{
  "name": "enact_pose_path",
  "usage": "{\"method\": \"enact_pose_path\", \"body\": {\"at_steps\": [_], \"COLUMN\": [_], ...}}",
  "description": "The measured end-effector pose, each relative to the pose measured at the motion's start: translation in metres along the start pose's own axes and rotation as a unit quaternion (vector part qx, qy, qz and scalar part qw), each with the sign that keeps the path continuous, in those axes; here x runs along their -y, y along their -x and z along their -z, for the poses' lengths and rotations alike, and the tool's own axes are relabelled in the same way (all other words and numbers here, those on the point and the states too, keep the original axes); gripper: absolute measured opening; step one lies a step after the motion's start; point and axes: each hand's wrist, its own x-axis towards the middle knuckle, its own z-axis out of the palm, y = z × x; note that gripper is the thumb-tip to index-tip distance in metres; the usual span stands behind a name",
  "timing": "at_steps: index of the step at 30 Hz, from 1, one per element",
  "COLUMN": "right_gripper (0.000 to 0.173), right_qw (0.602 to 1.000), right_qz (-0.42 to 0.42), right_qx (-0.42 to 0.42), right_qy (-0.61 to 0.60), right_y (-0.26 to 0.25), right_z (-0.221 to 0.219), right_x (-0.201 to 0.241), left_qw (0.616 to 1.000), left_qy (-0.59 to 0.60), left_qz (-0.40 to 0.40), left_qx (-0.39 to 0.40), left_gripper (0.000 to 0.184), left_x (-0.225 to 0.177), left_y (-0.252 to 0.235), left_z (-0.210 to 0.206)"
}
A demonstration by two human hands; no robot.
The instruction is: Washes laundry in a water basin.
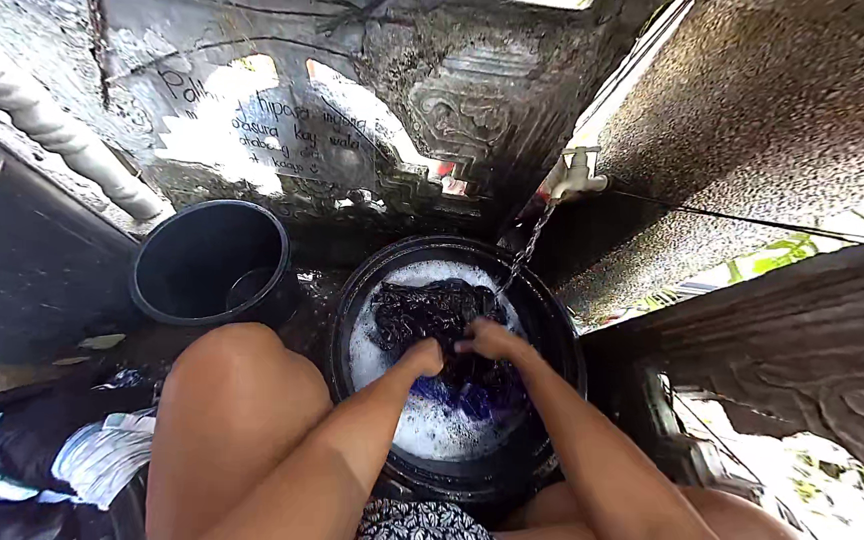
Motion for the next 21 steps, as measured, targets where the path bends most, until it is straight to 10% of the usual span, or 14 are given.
{"method": "enact_pose_path", "body": {"at_steps": [2, 4, 7, 14, 21], "right_gripper": [0.041, 0.035, 0.028, 0.045, 0.049], "right_qw": [0.992, 0.977, 0.952, 0.914, 0.965], "right_qz": [0.053, 0.076, 0.09, 0.175, 0.067], "right_qx": [-0.115, -0.197, -0.29, -0.361, -0.05], "right_qy": [-0.02, -0.035, -0.029, 0.062, 0.25], "right_y": [0.02, 0.059, 0.126, 0.2, 0.018], "right_z": [0.052, 0.103, 0.159, 0.232, 0.108], "right_x": [0.013, 0.043, 0.099, 0.125, 0.02], "left_qw": [0.967, 0.845, 0.744, 0.914, 0.978], "left_qy": [0.15, 0.3, 0.276, -0.021, -0.155], "left_qz": [-0.093, -0.239, -0.403, -0.258, -0.086], "left_qx": [-0.181, -0.372, -0.456, -0.312, -0.111], "left_gripper": [0.03, 0.035, 0.04, 0.045, 0.034], "left_x": [-0.027, -0.066, -0.111, -0.062, -0.028], "left_y": [0.02, 0.041, 0.069, 0.047, 0.03], "left_z": [0.016, 0.029, 0.05, 0.064, 0.09]}}
